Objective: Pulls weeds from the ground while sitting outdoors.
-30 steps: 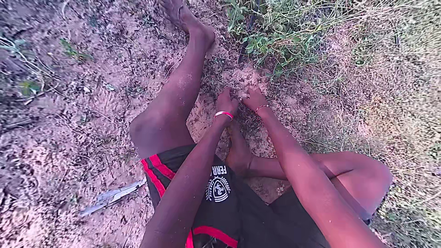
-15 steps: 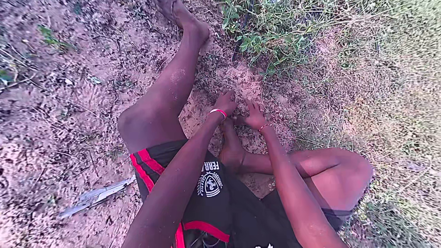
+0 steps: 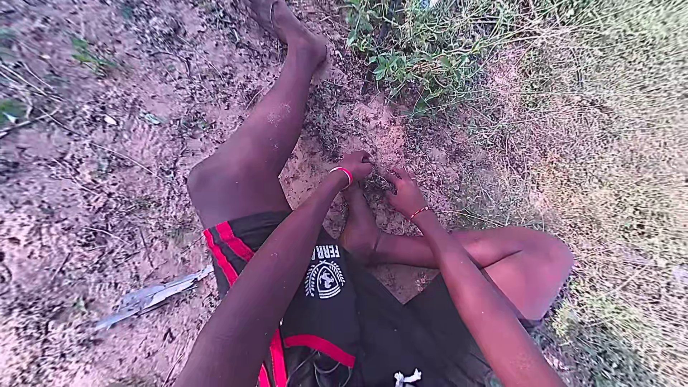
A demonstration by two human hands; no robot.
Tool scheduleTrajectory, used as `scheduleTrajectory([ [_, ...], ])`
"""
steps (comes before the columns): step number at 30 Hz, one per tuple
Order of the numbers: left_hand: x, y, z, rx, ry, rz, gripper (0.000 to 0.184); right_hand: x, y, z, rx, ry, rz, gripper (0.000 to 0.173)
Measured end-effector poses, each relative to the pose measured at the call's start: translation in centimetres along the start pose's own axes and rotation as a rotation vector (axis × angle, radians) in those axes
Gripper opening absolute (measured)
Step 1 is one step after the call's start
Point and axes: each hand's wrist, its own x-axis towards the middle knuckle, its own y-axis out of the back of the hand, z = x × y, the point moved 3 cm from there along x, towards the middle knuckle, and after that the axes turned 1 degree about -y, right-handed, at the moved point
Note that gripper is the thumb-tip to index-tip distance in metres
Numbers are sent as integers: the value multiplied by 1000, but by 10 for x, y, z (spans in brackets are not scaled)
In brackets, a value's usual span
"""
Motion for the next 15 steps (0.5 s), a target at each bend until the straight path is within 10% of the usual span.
scheduleTrajectory([
  [10, 4, 2, 0, -80, -29, 21, 51, -17, 28, 66, 399, -308, 382, 44],
  [15, 4, 7, 2, 164, 21, 93, 44, -28, 45, 49, 128, -343, 311, 52],
])
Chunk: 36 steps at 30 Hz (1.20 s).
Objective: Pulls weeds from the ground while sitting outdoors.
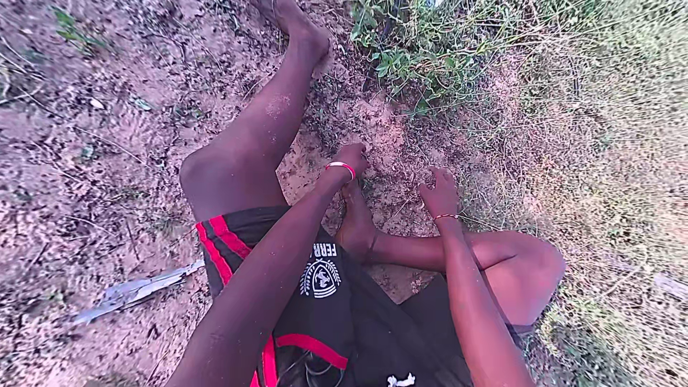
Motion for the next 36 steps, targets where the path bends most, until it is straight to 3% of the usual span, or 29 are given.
scheduleTrajectory([
  [4, 1, -8, -3, 206, 55, -14, 38, -10, -17, -53, -57, 274, 90, 38],
  [9, -5, -5, 4, 245, 125, -16, 33, 18, -72, -101, -7, 482, -226, 41],
  [12, -8, -1, 8, 237, 144, 11, 32, 25, -78, -106, 28, 428, -256, 35],
  [18, -8, -5, 17, 515, -32, 44, 26, 35, -72, -106, -99, 357, -435, 43],
  [22, -7, -5, 15, 529, -56, 113, 25, 37, -84, -98, 46, 393, -307, 37],
  [26, -10, 2, 11, 443, 39, 128, 33, 26, -94, -105, 62, 276, -244, 40],
  [30, -13, 14, 9, 302, 125, 157, 46, 18, -88, -116, 48, 205, -305, 39],
  [36, -10, 18, 5, 240, 148, 165, 45, 20, -91, -110, 186, 134, -350, 41],
])
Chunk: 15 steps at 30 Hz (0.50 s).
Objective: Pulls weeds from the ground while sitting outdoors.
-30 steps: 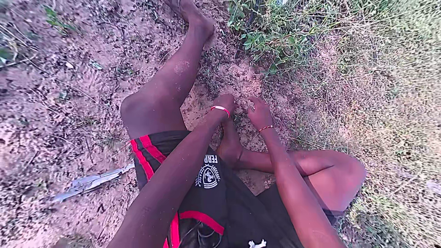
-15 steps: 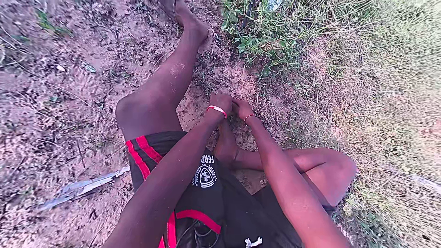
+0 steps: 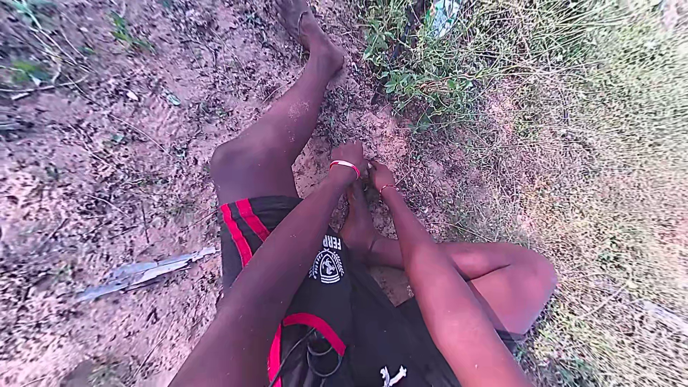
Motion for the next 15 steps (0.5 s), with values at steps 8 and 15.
scheduleTrajectory([
  [8, 4, -2, -1, 8, 0, 19, 43, -7, 0, 9, 110, -77, -4, 39],
  [15, 9, -9, 5, 47, -10, 15, 45, -26, -2, 11, 171, -97, 50, 41],
])
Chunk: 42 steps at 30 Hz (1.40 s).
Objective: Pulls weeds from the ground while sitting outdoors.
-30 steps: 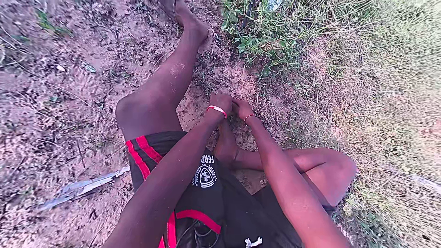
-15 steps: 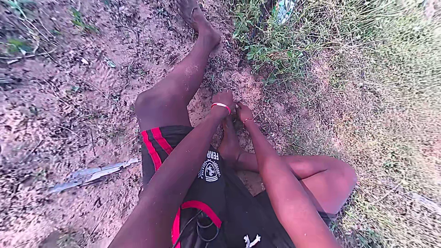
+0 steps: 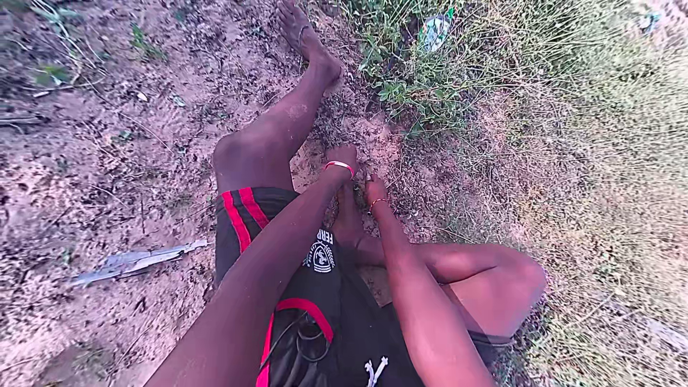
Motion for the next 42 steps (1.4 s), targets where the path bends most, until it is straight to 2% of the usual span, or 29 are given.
scheduleTrajectory([
  [5, -4, -3, 5, -28, 22, 4, 44, -18, -1, -1, -48, -9, 54, 42],
  [10, 0, -15, 16, 48, -47, -43, 41, -47, -3, 7, 287, -228, 351, 35],
  [12, -1, -29, 22, 108, -124, -87, 42, -61, 14, 31, 374, -231, 425, 35],
  [15, -8, -38, 29, 175, -249, -107, 43, -52, 59, 72, 596, -130, 478, 35],
  [19, -25, -38, 20, 188, -320, -130, 44, -47, 123, 83, 755, -18, 466, 34],
  [23, -28, -22, 19, 174, -294, -152, 51, -46, 180, 64, 429, 49, 582, 37],
  [25, -26, -16, 22, 150, -298, -154, 51, -36, 187, 51, 262, 80, 645, 37],
  [27, -24, -12, 27, 107, -299, -153, 52, -18, 174, 41, 72, 108, 551, 39],
  [30, -21, -11, 35, 97, -301, -175, 52, 5, 140, 27, -453, 22, 252, 42],
  [32, -19, -14, 35, 89, -303, -190, 52, 6, 122, 16, -650, -1, 293, 37],
  [34, -16, -12, 33, 101, -307, -196, 48, 12, 114, 3, -729, 87, 421, 35],
  [35, -15, -11, 32, 100, -305, -201, 47, 21, 111, 1, -740, 148, 401, 36],
  [38, -16, -12, 31, 105, -288, -234, 47, 56, 102, 16, -731, 205, 111, 43],
  [42, -13, -15, 27, 96, -273, -256, 45, 77, 103, 19, -656, 181, -16, 44],
])
